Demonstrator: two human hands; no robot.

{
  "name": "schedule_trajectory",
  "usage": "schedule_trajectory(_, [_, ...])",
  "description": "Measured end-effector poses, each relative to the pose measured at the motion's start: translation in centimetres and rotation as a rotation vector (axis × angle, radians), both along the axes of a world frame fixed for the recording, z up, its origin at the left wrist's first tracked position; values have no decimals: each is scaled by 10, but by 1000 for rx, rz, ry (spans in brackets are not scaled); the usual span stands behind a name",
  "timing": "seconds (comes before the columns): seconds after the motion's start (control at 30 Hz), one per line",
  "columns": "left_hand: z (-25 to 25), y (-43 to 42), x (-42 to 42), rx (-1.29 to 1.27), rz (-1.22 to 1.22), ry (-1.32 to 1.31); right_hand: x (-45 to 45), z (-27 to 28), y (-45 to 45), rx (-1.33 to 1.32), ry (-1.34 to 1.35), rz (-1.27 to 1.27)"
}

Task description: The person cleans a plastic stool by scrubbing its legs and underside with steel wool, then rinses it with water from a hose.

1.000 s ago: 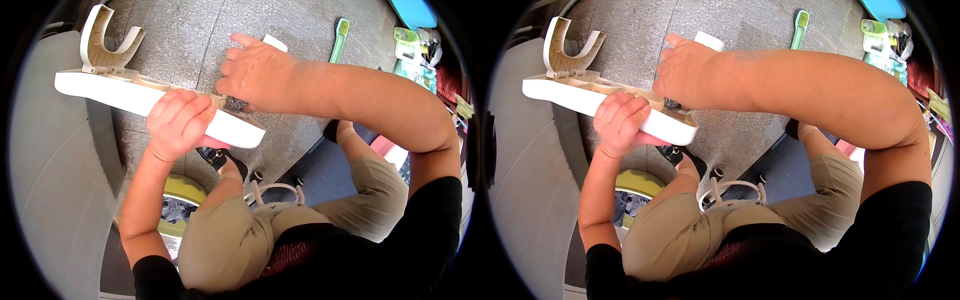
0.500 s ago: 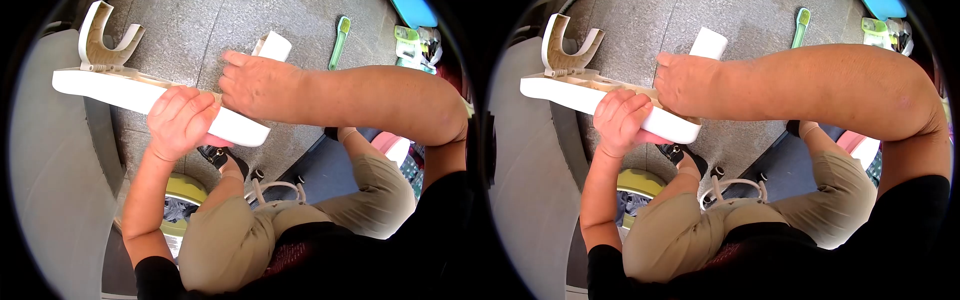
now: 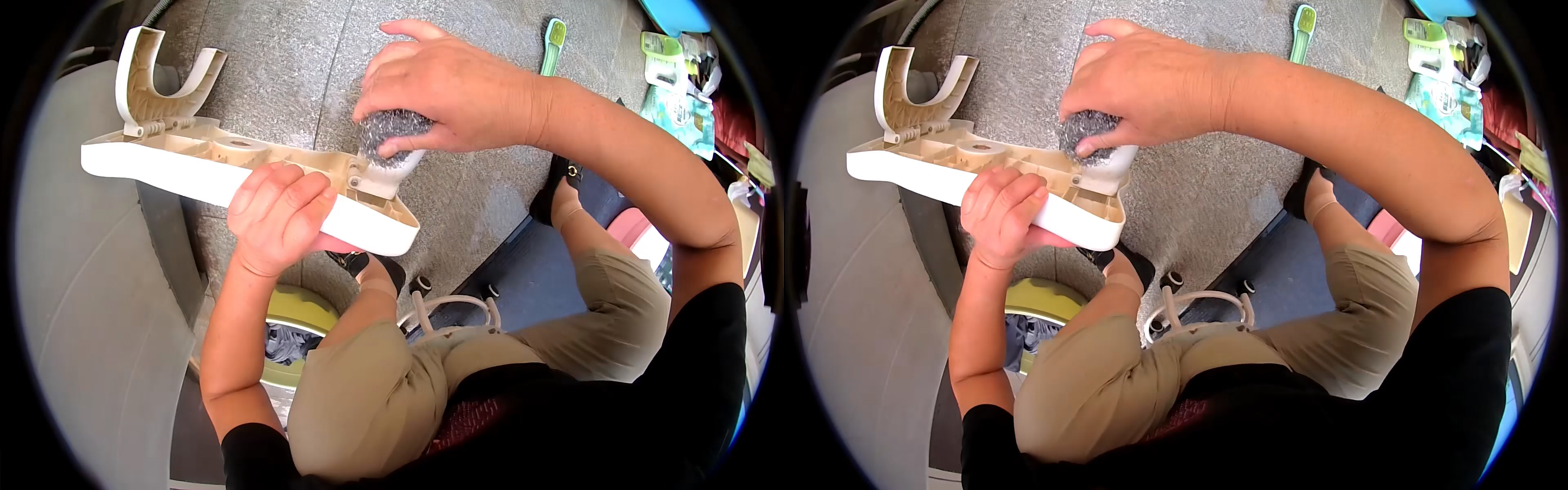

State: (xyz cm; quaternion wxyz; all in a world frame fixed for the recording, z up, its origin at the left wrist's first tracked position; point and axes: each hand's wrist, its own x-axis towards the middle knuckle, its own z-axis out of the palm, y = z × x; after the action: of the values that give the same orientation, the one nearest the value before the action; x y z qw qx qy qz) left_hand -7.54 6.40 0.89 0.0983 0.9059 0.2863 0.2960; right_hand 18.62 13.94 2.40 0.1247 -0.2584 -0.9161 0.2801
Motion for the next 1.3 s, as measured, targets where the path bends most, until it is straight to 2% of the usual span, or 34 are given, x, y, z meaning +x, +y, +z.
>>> schedule_trajectory(0.03, [0, 0, 0, -10, 1, 8, 3, 0, -3, 81, 116, 105])
schedule_trajectory(0.1, [1, 1, 3, -4, 5, 7, -10, 1, -23, 173, 85, 168])
schedule_trajectory(0.17, [4, 1, 4, -3, 12, 13, -23, -3, -39, 225, -193, 343])
schedule_trajectory(0.23, [3, 2, 8, 17, 25, -3, -25, -9, -38, 215, -144, 315])
schedule_trajectory(0.33, [2, 3, 8, 14, 24, -8, -32, -8, -32, 161, -219, 313])
schedule_trajectory(0.43, [4, 2, 7, 4, 17, 13, -40, -7, -37, 20, -256, 186])
schedule_trajectory(0.5, [3, 0, 6, 12, 21, 30, -42, -2, -31, -148, -304, -13])
schedule_trajectory(0.53, [1, 0, 6, 20, 33, 43, -36, -2, -25, -142, -304, -18])
schedule_trajectory(0.6, [-1, -2, 3, 20, 22, 52, -16, -6, -10, -13, 123, -19])
schedule_trajectory(0.63, [-1, -4, 0, 11, 13, 63, -12, -9, -11, -20, 121, -26])
schedule_trajectory(0.7, [-2, -7, -2, 9, 7, 70, -10, -6, -16, 177, 67, 140])
schedule_trajectory(0.73, [-1, -6, -2, 17, 9, 76, -16, -5, -22, 179, 66, 131])
schedule_trajectory(0.8, [2, -4, -1, 9, 18, 84, -39, -3, -40, 220, -202, 374])
schedule_trajectory(0.83, [2, -4, -1, 13, 18, 86, -45, 0, -44, 225, -202, 373])
schedule_trajectory(0.9, [0, -6, -1, 9, 24, 65, -53, 11, -41, 7, -505, 496])
schedule_trajectory(1.03, [-1, -7, -4, 14, 27, 75, -58, 20, -24, -157, -579, 484])
schedule_trajectory(1.13, [-2, -8, -4, 21, 33, 72, -52, 12, -30, -162, -491, 397])
schedule_trajectory(1.2, [2, -7, 0, 11, 54, 78, -38, 3, -34, -45, -223, 262])
schedule_trajectory(1.23, [2, -9, -2, 12, 62, 79, -31, 1, -36, -43, -223, 270])
schedule_trajectory(1.3, [0, -8, -3, 10, 45, 70, -16, 1, -34, 57, 56, -106])
